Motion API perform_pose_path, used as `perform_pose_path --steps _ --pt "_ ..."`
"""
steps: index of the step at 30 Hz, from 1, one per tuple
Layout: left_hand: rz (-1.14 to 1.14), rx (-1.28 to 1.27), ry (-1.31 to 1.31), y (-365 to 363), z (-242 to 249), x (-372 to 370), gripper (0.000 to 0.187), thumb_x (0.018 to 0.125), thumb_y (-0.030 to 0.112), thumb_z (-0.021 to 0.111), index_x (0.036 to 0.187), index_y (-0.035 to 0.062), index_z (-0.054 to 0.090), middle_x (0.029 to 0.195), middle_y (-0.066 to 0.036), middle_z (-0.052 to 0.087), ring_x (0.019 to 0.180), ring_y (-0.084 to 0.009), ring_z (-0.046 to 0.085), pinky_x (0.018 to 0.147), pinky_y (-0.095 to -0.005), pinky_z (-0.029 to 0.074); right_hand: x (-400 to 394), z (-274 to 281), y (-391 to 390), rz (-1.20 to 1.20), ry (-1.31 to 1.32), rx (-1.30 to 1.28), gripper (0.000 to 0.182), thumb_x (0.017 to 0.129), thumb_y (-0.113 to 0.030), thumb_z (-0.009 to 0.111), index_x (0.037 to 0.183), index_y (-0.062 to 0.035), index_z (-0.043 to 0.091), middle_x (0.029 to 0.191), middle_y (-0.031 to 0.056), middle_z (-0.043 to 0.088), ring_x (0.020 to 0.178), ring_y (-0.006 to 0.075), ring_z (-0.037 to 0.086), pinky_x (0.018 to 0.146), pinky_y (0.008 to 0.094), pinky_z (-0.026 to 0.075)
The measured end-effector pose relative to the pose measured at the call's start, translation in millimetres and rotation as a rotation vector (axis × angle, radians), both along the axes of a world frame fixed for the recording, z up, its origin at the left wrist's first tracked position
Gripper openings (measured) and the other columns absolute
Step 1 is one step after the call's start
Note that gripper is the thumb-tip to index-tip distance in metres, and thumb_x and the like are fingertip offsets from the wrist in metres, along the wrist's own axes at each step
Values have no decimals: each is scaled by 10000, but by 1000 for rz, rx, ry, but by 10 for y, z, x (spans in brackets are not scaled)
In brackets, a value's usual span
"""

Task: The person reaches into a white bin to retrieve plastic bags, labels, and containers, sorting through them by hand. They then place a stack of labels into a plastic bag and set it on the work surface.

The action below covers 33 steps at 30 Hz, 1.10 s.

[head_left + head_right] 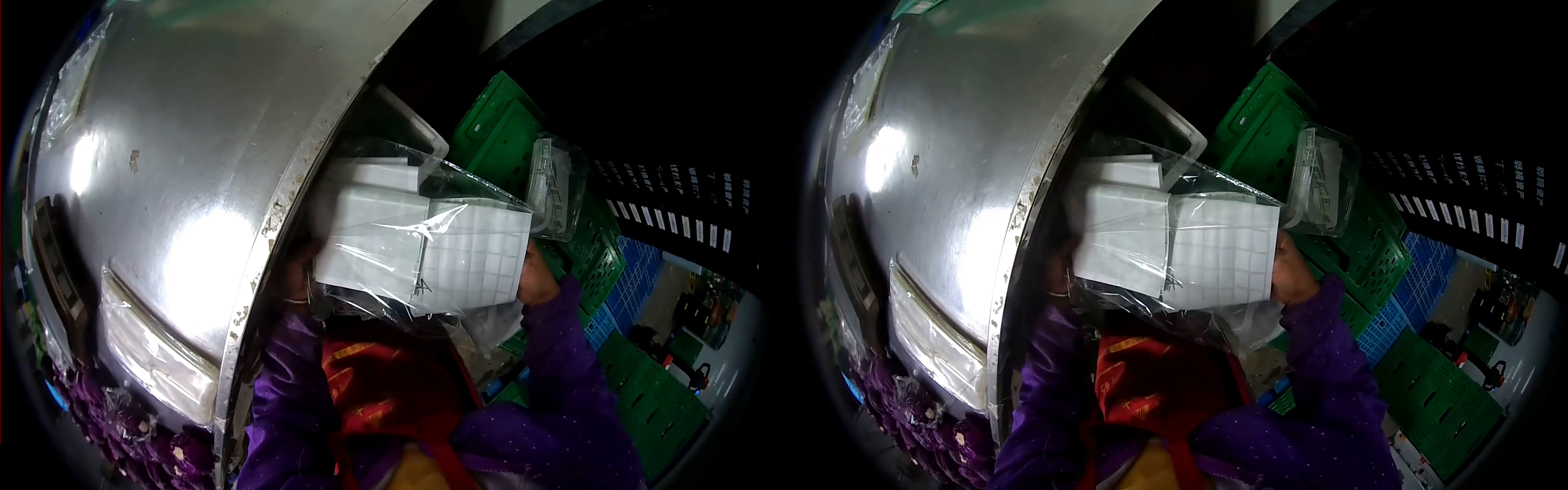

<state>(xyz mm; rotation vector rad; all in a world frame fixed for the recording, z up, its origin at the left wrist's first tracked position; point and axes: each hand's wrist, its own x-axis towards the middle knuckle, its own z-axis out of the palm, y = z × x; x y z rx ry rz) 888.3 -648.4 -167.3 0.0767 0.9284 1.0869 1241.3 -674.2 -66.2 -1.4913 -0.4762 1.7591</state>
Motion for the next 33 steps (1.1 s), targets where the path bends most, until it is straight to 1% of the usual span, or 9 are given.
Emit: perform_pose_path --steps 4,10,13,16,22,25,29,31,33 --pt "-10 -54 -60 -7 -75 -37 294 804 71 612 1086 -10 593 1021 -93 637 925 -203 615 832 -306 491 -27 12 73 -7 119 47 378 847 -42 563 1219 -11 505 1120 89 595 986 193 594 858 332 490" --pt "18 -41 -98 -2 -95 -38 282 814 96 605 1081 2 598 1022 -94 635 924 -201 611 827 -310 490 -6 45 129 -191 65 78 376 857 -38 559 1228 -25 503 1159 85 579 1012 199 587 860 336 487" --pt "41 -76 -4 -59 -294 -85 286 808 90 605 1081 5 599 1022 -93 634 933 -199 606 826 -318 488 -9 177 146 -71 -63 175 385 858 -58 573 1234 -29 499 1161 74 577 1031 192 575 858 332 484" --pt "9 -93 -61 -78 -389 -133 293 803 80 603 1087 9 600 1021 -93 634 941 -203 603 825 -325 488 56 57 74 -21 -95 209 448 905 -131 525 1320 -23 395 1244 111 525 1086 218 549 879 343 478" --pt "52 -72 -29 -56 -277 -86 341 794 66 605 1129 7 580 1040 -92 626 938 -214 603 828 -327 488 33 3 88 -210 34 126 392 857 -59 576 1239 -28 496 1160 71 576 1029 179 574 849 319 485" --pt "40 -83 -102 -40 -152 -54 376 789 33 591 1163 12 560 1087 -99 610 964 -221 597 843 -331 486 -96 134 184 -182 121 122 365 860 -51 562 1220 -19 510 1133 74 587 984 170 587 825 303 493" --pt "-7 -5 122 -149 -365 -46 410 801 35 570 1208 9 527 1156 -110 579 1032 -230 573 877 -343 477 -372 -40 295 42 -72 297 322 851 -76 580 1163 -4 547 1072 70 601 915 156 586 780 286 495" --pt "21 4 -40 -149 -428 -36 417 814 44 559 1227 9 511 1176 -109 569 1062 -228 558 899 -342 465 -519 -127 353 -33 7 241 328 844 -85 585 1161 -5 550 1070 72 600 922 162 583 781 285 490" --pt "-46 12 -260 -128 -433 -103 422 828 50 548 1245 11 498 1192 -106 561 1088 -226 542 925 -340 448 -486 -200 285 33 -153 440 337 844 -83 585 1170 -9 545 1087 79 594 938 170 581 795 294 490"
